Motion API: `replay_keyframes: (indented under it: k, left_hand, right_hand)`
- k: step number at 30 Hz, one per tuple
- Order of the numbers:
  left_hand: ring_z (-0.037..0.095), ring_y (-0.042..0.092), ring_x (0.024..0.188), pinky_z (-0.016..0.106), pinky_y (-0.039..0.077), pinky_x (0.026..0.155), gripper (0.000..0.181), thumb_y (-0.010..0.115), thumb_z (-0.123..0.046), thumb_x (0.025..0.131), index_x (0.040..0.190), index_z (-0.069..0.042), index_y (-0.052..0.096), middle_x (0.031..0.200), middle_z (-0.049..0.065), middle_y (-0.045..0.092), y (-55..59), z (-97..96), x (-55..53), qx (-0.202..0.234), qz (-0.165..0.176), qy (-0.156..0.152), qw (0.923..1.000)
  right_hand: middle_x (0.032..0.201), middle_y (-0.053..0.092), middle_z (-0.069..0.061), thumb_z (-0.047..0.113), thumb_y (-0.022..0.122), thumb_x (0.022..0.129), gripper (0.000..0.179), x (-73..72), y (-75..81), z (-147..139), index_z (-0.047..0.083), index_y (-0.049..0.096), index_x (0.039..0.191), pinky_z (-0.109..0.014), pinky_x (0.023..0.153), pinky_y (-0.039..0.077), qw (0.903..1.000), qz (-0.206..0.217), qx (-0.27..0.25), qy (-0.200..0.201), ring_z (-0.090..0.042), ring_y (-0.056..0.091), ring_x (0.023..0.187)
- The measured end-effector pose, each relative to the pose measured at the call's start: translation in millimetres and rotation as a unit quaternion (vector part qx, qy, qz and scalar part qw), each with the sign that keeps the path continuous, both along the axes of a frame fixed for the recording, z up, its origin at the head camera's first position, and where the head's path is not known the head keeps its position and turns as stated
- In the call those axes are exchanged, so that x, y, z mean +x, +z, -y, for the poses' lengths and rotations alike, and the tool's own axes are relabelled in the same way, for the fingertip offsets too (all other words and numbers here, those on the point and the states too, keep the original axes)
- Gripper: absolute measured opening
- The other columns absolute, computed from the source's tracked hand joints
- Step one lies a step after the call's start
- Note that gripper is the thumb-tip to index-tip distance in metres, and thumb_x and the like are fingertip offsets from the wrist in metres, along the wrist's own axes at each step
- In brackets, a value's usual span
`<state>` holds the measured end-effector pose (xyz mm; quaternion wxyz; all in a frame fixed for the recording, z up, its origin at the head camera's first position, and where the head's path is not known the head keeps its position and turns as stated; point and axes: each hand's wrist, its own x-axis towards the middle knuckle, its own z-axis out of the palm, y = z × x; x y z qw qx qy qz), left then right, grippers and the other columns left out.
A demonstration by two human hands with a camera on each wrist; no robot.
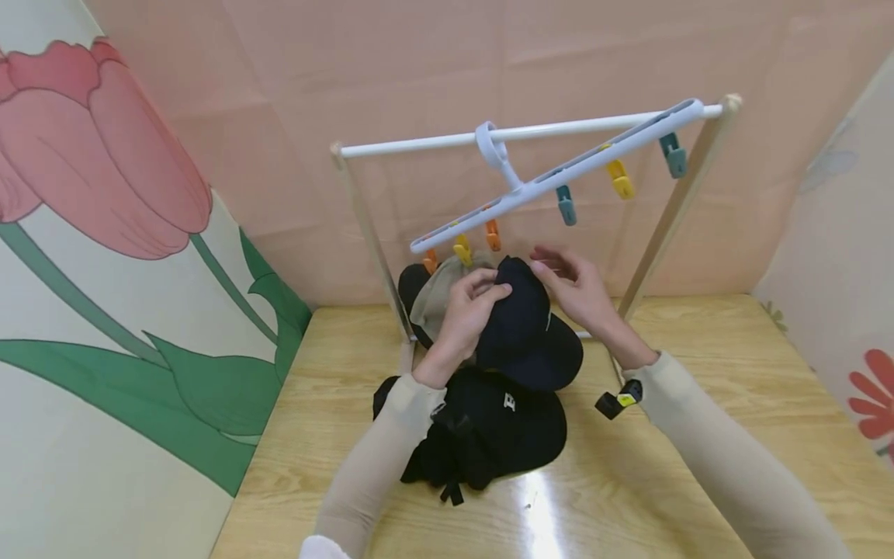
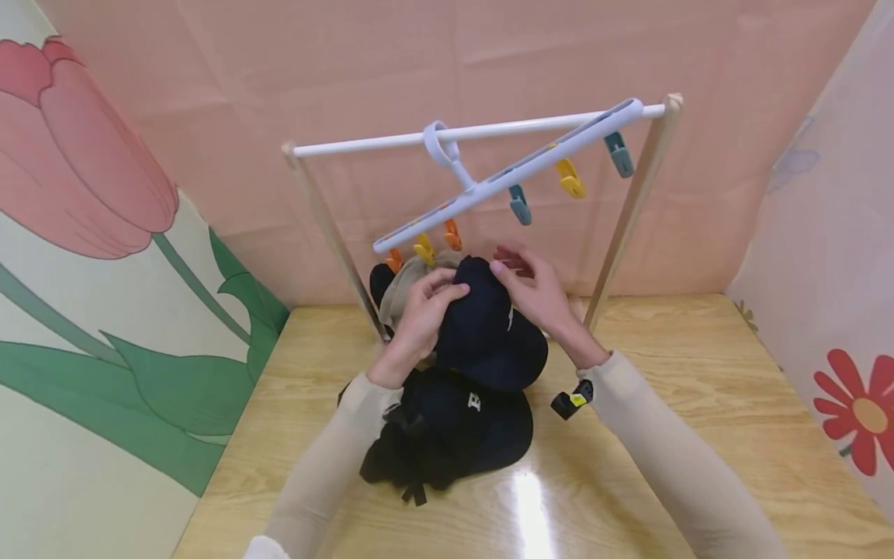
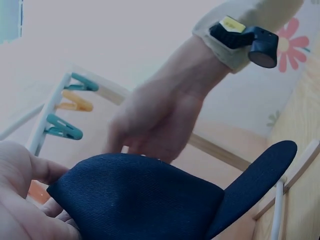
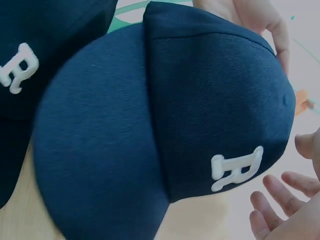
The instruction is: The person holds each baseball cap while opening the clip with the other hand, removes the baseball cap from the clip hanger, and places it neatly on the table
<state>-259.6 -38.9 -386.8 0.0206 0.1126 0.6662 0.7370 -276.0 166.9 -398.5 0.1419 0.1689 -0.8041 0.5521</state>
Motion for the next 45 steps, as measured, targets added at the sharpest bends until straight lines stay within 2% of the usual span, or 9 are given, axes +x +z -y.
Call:
replay_keyframes:
  k: [4, 14, 17, 22, 25, 29, 33, 38, 45]
  left_hand:
    - [0.011, 0.069, 0.095, 0.027, 0.056, 0.089, 0.023, 0.068, -0.005, 0.101, 0.122, 0.003, 0.07, 0.103, 0.004, 0.074, 0.5, 0.1, 3.2, 0.004, -0.004, 0.0, 1.0]
    - [0.009, 0.067, 0.095, 0.024, 0.053, 0.086, 0.024, 0.067, -0.004, 0.102, 0.125, 0.002, 0.069, 0.097, -0.005, 0.07, 3.7, -5.7, 10.2, 0.004, -0.014, -0.013, 0.9998]
    - [0.008, 0.066, 0.096, 0.024, 0.052, 0.087, 0.024, 0.067, -0.003, 0.102, 0.125, 0.002, 0.068, 0.098, -0.005, 0.069, 4.3, -7.5, 10.7, 0.005, -0.014, -0.015, 0.9998]
    - [0.006, 0.066, 0.095, 0.023, 0.052, 0.087, 0.022, 0.066, -0.001, 0.101, 0.122, 0.003, 0.068, 0.093, -0.008, 0.069, 5.4, -8.5, 12.8, 0.01, -0.018, -0.026, 0.9995]
    - [0.006, 0.067, 0.095, 0.023, 0.052, 0.087, 0.021, 0.066, 0.0, 0.101, 0.121, 0.004, 0.068, 0.092, -0.01, 0.069, 5.6, -9.4, 14.3, 0.014, -0.02, -0.028, 0.9993]
    - [0.005, 0.067, 0.096, 0.024, 0.053, 0.089, 0.021, 0.066, 0.001, 0.101, 0.121, 0.005, 0.067, 0.093, -0.01, 0.069, 4.8, -11.2, 15.2, 0.019, -0.022, -0.028, 0.9992]
    - [0.005, 0.068, 0.096, 0.024, 0.054, 0.091, 0.022, 0.066, 0.002, 0.1, 0.121, 0.006, 0.068, 0.094, -0.009, 0.07, 3.7, -12.0, 15.8, 0.019, -0.026, -0.028, 0.9991]
    - [0.005, 0.068, 0.097, 0.025, 0.054, 0.093, 0.022, 0.067, 0.002, 0.1, 0.121, 0.006, 0.068, 0.097, -0.007, 0.07, 2.9, -12.8, 17.2, 0.016, -0.026, -0.027, 0.9992]
    - [0.007, 0.067, 0.105, 0.032, 0.055, 0.102, 0.024, 0.068, 0.0, 0.1, 0.123, 0.003, 0.07, 0.11, 0.002, 0.073, 1.7, -15.7, 19.4, 0.006, -0.015, -0.027, 0.9995]
  right_hand:
    - [0.149, 0.062, -0.021, 0.026, 0.06, 0.111, 0.049, 5.1, -8.1, -10, 0.004, 0.054, 0.154, -0.022, 0.107, 0.045, 0.9996, 0.018, 0.018, -0.012, -0.037, 0.06, 0.133]
    - [0.149, 0.058, -0.028, 0.027, 0.059, 0.111, 0.054, 20.4, -33.4, -48, 0.0, 0.048, 0.157, -0.01, 0.095, 0.041, 0.9965, 0.038, 0.064, -0.039, -0.048, 0.06, 0.132]
    - [0.149, 0.057, -0.031, 0.03, 0.057, 0.112, 0.057, 24.8, -39.9, -57, -0.002, 0.046, 0.158, -0.024, 0.101, 0.047, 0.9946, 0.055, 0.075, -0.044, -0.051, 0.058, 0.133]
    - [0.151, 0.052, -0.035, 0.036, 0.052, 0.113, 0.064, 30.2, -51.3, -66, -0.006, 0.039, 0.16, -0.066, 0.108, 0.046, 0.99, 0.1, 0.091, -0.042, -0.056, 0.054, 0.135]
    - [0.155, 0.048, -0.037, 0.04, 0.048, 0.114, 0.068, 33.5, -58.7, -70, -0.006, 0.035, 0.161, -0.071, 0.111, 0.043, 0.9846, 0.138, 0.102, -0.035, -0.06, 0.05, 0.138]
    - [0.157, 0.043, -0.041, 0.043, 0.044, 0.115, 0.073, 39.3, -71.2, -74, -0.009, 0.026, 0.163, -0.055, 0.108, 0.054, 0.9774, 0.189, 0.095, -0.011, -0.056, 0.056, 0.135]
    - [0.152, 0.045, -0.044, 0.04, 0.043, 0.116, 0.075, 45.3, -83.8, -76, -0.015, 0.02, 0.162, -0.033, 0.089, 0.064, 0.9731, 0.227, 0.03, 0.022, -0.036, 0.074, 0.114]
    - [0.148, 0.048, -0.046, 0.039, 0.043, 0.116, 0.076, 53.0, -94.6, -76, -0.018, 0.018, 0.161, -0.034, 0.085, 0.065, 0.961, 0.269, -0.039, 0.05, -0.01, 0.077, 0.094]
    - [0.127, 0.067, -0.024, 0.034, 0.049, 0.115, 0.064, 64.4, -96.5, -72, -0.015, 0.036, 0.155, -0.035, 0.078, 0.066, 0.9542, 0.287, -0.069, 0.05, -0.015, 0.076, 0.083]
